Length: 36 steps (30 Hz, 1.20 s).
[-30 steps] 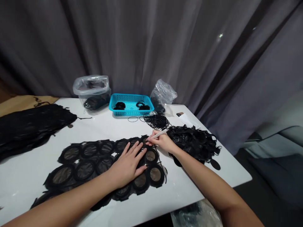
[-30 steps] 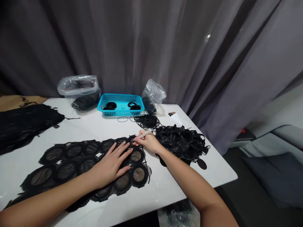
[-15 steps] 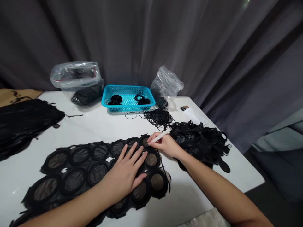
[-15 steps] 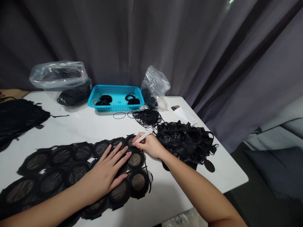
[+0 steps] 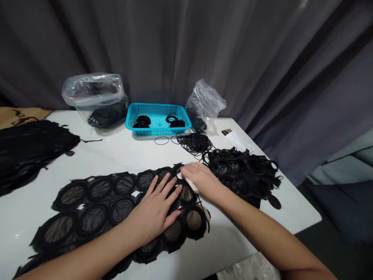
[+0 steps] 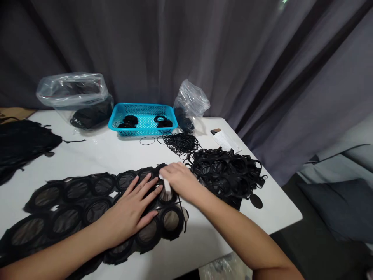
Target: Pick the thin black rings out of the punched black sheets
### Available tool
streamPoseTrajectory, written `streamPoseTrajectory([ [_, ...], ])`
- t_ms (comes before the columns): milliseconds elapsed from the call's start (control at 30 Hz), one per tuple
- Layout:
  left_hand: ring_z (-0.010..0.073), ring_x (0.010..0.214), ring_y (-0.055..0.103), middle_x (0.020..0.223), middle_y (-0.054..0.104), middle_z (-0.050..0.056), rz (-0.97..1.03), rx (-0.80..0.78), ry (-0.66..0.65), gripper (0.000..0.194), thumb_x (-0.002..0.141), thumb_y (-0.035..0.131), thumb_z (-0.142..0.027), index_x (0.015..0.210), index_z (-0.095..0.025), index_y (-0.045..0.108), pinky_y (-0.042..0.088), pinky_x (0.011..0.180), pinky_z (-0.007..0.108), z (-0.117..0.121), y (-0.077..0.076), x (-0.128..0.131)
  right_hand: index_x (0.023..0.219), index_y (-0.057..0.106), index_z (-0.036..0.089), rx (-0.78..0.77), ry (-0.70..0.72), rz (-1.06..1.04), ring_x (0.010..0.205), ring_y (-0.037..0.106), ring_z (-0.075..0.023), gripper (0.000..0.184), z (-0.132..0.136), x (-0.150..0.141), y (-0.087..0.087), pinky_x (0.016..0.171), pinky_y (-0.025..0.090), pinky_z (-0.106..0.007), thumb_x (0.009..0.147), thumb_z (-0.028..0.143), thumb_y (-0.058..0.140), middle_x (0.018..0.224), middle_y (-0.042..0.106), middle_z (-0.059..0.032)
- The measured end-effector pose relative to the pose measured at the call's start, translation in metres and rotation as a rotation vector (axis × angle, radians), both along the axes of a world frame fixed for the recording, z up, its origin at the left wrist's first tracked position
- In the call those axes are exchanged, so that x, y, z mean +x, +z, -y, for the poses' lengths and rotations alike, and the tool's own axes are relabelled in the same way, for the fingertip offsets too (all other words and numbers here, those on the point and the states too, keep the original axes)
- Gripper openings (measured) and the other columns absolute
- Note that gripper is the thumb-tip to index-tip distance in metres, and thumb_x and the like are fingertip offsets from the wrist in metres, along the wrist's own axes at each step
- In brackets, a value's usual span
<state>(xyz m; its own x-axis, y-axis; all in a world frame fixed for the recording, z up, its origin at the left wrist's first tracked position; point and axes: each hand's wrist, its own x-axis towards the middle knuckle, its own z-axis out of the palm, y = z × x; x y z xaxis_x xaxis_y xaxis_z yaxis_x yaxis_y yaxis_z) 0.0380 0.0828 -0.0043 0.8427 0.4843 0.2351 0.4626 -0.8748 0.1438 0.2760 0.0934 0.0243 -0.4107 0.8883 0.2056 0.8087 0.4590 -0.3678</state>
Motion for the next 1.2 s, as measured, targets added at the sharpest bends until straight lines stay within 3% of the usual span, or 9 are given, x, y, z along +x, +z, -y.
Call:
streamPoseTrajectory([
  [133, 0.036, 0.147, 0.034, 0.153, 0.046, 0.014, 0.029, -0.009, 0.005, 0.054, 0.1, 0.049, -0.047, 0.147, -0.02, 0.046, 0.028, 0.118, 0.059, -0.002, 0.003, 0.001, 0.084, 0.056, 0.021, 0.158, -0.433, -0.137, 0.083, 0.06, -0.0241, 0.02, -0.014, 0.031, 0.008, 0.08, 0.042, -0.035, 0.099, 0.023, 0.043, 0.088, 0.067, -0.0103],
  [200, 0.0357, 0.146, 0.035, 0.152, 0.047, 0.016, 0.042, 0.008, 0.004, 0.053, 0.1, 0.049, -0.047, 0.145, -0.018, 0.048, 0.026, 0.119, 0.058, -0.001, 0.005, 0.001, 0.083, 0.055, 0.022, 0.151, -0.487, -0.268, 0.079, 0.059, -0.0219, 0.021, -0.009, 0.04, 0.015, 0.078, 0.043, -0.032, 0.099, 0.029, 0.044, 0.087, 0.067, -0.0074],
  [333, 0.034, 0.146, 0.037, 0.152, 0.047, 0.017, 0.0, 0.034, -0.064, 0.052, 0.1, 0.053, -0.047, 0.145, -0.022, 0.049, 0.026, 0.119, 0.055, 0.013, 0.006, -0.003, 0.073, 0.053, 0.022, -0.111, -0.339, -0.423, 0.074, 0.057, -0.0184, 0.028, 0.028, 0.026, 0.022, 0.072, 0.041, -0.029, 0.096, 0.038, 0.051, 0.077, 0.065, -0.0016],
  [500, 0.0354, 0.15, 0.027, 0.163, 0.031, 0.014, -0.003, 0.016, -0.06, 0.057, 0.098, 0.055, -0.05, 0.15, -0.03, 0.044, 0.025, 0.119, 0.055, 0.028, -0.006, -0.011, 0.082, 0.061, 0.021, -0.366, -0.207, -0.57, 0.084, 0.061, -0.0176, 0.019, 0.064, -0.001, 0.011, 0.077, 0.044, -0.028, 0.095, 0.034, 0.054, 0.092, 0.07, -0.0022],
  [700, 0.0356, 0.151, 0.023, 0.164, 0.03, 0.01, 0.014, 0.005, -0.072, 0.054, 0.099, 0.054, -0.049, 0.15, -0.034, 0.044, 0.022, 0.12, 0.056, 0.027, -0.011, -0.011, 0.077, 0.056, 0.021, -0.393, -0.13, -0.629, 0.093, 0.062, -0.0191, 0.02, 0.065, -0.002, 0.002, 0.087, 0.045, -0.032, 0.093, 0.032, 0.057, 0.1, 0.069, -0.004],
  [1200, 0.0368, 0.151, 0.022, 0.164, 0.029, 0.01, 0.005, -0.005, -0.083, 0.056, 0.097, 0.056, -0.047, 0.15, -0.033, 0.044, 0.022, 0.12, 0.057, 0.027, -0.01, -0.012, 0.081, 0.058, 0.021, -0.305, -0.079, -0.508, 0.093, 0.059, -0.0184, 0.013, 0.067, -0.005, 0.001, 0.086, 0.045, -0.031, 0.094, 0.026, 0.057, 0.098, 0.063, -0.0031],
])
